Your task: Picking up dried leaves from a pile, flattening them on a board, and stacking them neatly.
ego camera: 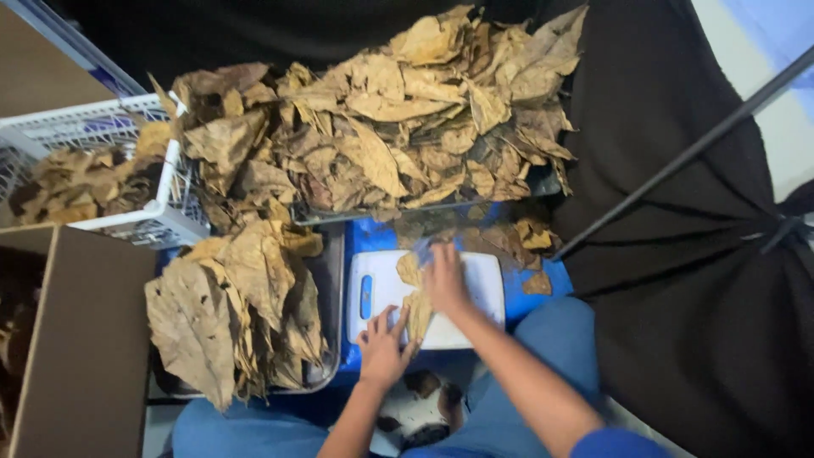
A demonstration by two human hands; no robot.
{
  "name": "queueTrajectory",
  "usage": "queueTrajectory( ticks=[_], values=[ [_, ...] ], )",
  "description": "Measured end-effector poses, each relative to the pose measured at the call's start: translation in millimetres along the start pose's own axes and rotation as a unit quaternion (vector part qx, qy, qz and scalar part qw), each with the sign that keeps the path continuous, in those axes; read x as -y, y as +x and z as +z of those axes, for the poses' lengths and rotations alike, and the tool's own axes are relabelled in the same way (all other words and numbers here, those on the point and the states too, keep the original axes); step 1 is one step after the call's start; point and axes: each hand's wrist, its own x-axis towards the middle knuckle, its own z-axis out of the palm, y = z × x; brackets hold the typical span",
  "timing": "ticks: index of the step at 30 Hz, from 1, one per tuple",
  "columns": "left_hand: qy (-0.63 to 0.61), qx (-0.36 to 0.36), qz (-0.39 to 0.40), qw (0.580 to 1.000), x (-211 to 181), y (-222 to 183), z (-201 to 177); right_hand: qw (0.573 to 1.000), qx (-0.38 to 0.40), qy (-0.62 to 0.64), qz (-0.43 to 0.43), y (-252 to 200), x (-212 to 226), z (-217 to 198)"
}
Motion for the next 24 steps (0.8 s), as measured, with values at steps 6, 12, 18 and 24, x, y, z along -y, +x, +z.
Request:
queueTrajectory(
  ticks=[6,12,18,24],
  values=[
    [0.014,-0.078,0.021,0.997,17,-1,32,0.950,0.294,0.097,-0.047,-110,60,-36],
    [0.045,-0.017,-0.031,0.998,9,-3,27,0.979,0.201,0.024,-0.032,-114,43,-17],
    [0.027,-0.019,-0.040,0.999,12,6,26,0.959,0.188,-0.127,-0.167,-71,44,3],
    [0.023,-0.061,-0.054,0.996,11,7,27,0.957,0.143,-0.186,-0.170,-31,34,40]
  ],
)
